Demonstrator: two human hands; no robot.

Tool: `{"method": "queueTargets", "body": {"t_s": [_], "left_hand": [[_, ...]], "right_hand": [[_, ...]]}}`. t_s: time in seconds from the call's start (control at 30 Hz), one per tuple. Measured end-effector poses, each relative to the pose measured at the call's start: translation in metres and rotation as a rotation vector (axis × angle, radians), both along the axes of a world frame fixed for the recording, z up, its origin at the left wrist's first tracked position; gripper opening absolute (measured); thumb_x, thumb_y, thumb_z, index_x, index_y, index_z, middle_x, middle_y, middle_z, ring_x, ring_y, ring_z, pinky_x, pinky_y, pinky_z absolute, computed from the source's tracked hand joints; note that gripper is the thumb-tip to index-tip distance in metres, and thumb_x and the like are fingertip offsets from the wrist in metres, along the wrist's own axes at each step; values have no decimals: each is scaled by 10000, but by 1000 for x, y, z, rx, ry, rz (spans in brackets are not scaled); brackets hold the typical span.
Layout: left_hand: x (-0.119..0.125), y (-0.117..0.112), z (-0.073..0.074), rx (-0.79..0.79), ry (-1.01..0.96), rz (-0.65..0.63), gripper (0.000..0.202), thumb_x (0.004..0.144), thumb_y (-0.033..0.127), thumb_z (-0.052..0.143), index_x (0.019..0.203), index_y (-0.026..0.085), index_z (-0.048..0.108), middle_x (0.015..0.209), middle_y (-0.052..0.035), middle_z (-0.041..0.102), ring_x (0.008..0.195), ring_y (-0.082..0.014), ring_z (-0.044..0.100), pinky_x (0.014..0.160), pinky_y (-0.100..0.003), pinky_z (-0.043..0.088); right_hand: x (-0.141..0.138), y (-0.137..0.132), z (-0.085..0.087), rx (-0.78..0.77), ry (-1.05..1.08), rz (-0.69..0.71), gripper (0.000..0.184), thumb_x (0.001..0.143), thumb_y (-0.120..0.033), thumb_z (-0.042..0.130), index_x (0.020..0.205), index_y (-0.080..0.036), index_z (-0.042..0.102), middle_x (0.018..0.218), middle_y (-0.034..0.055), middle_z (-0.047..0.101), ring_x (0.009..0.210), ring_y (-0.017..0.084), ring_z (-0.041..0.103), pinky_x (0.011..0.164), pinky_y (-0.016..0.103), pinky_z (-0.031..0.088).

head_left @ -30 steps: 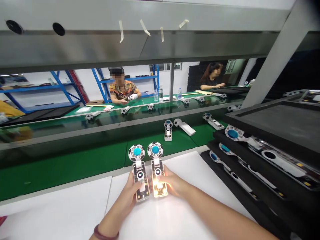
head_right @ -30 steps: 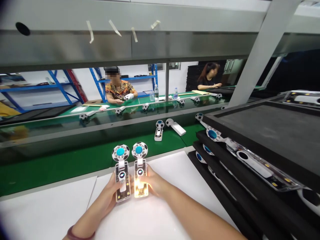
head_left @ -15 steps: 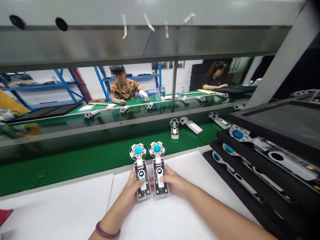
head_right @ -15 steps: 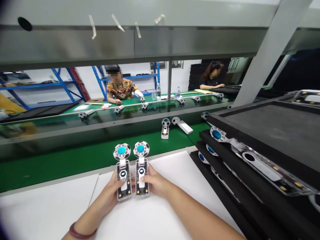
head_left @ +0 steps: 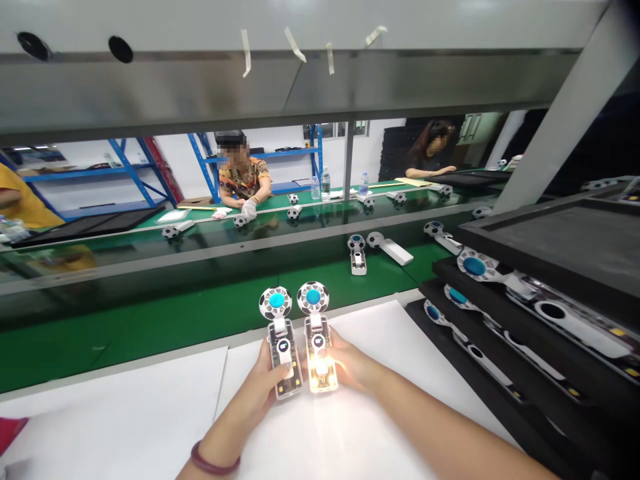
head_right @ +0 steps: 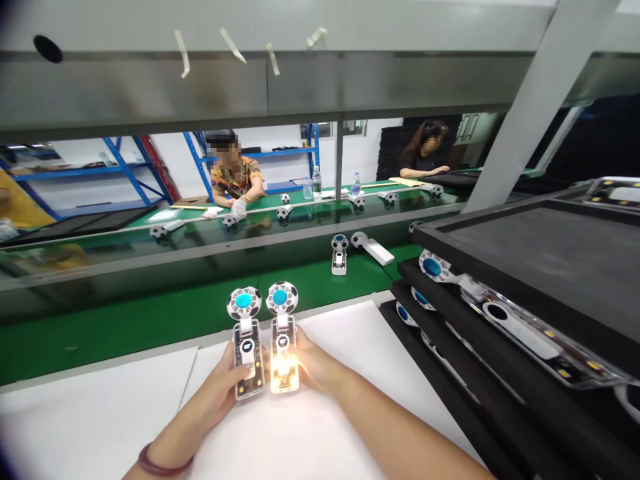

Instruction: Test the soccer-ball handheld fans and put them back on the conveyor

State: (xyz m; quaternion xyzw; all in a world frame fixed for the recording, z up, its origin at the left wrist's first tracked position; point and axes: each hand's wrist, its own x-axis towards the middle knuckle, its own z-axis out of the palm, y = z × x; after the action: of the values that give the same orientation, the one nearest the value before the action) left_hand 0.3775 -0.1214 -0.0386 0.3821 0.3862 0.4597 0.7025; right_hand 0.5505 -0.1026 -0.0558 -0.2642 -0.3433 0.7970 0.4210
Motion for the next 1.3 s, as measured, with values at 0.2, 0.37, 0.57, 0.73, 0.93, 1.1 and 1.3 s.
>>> {"method": "queueTargets", "body": {"t_s": [0.2,0.37,0.57,0.73,0.93,1.1,1.3], "left_hand": [[0,0,-1,-1,-20,8,562,629,252,768,1071,220,422,934,-73,632,845,-265,616,788,-442,492],[-1,0,-1,10,-9,4,579,657,239,733,1114,208,380,951,-95,629,841,-266,617,780,-444,495],[0,-1,2,5,-4,6,508,652,201,704,1066,199,411,904,-77,628,819,-261,608,754,-426,496],[1,-1,5,-5,-11,10,509,646,185,697,1077,201,426,884,-77,623,815,-269,606,751,-431,491],[-1,-1,2,-16,-30,9,467,635,181,710,1038,208,476,898,-77,618,817,-273,606,767,-441,482],[-2,-1,2,-13,-34,5,456,641,185,705,1035,205,477,905,-78,612,818,-274,610,771,-444,485],[-1,-2,4,35,-23,11,525,663,200,684,1108,215,406,900,-70,608,774,-250,609,724,-416,501]], "right_hand": [[1,1,-5,28,49,8,689,593,-234,741,1149,-206,337,959,54,611,827,230,631,787,438,461],[4,0,-7,72,27,54,751,571,-225,780,1162,-216,316,972,45,594,861,220,618,814,433,448],[5,0,-9,102,0,58,768,586,-262,788,1186,-213,311,1001,56,571,871,219,605,821,429,439],[5,1,-10,103,-13,62,747,599,-265,781,1185,-220,320,1000,51,572,864,213,607,822,424,438],[4,1,-13,129,-16,58,756,600,-281,781,1191,-209,314,1018,62,574,885,222,603,832,438,435],[4,3,-17,162,-4,65,748,618,-285,773,1201,-215,309,1056,73,571,918,237,603,844,453,432],[5,1,-12,178,-17,87,724,645,-259,764,1211,-202,317,1062,78,565,923,224,601,849,435,440]]}}
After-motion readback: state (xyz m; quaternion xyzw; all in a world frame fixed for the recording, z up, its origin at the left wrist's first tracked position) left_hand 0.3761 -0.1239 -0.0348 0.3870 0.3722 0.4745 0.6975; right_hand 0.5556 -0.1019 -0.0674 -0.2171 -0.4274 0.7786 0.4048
